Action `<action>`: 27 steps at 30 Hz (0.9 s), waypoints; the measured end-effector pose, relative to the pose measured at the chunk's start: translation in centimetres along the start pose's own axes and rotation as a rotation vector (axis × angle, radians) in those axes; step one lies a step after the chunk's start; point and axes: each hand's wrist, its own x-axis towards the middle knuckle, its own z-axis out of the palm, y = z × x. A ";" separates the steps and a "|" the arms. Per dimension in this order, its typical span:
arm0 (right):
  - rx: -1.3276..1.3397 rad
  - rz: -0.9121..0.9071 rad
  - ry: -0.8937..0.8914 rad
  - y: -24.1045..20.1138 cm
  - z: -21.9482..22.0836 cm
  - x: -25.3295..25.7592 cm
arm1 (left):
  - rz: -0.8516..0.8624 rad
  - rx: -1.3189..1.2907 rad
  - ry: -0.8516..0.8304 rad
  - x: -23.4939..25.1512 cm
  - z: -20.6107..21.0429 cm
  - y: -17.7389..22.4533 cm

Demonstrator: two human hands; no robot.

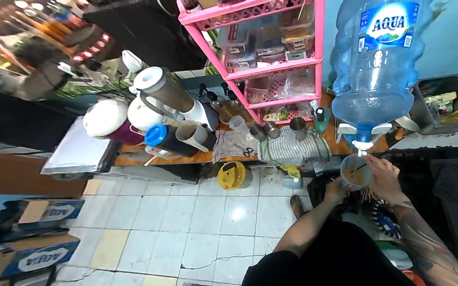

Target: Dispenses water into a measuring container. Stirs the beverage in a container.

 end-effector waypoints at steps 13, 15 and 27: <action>0.043 -0.016 0.036 -0.2 -0.1 -0.2 | 0.019 0.014 0.015 0.0 0.2 0.0; 0.049 -0.014 0.035 -0.1 0.1 -0.2 | 0.006 0.007 0.010 0.0 0.1 0.2; 0.035 -0.003 0.036 0.1 0.5 -0.2 | -0.016 -0.024 0.005 -0.1 0.0 0.1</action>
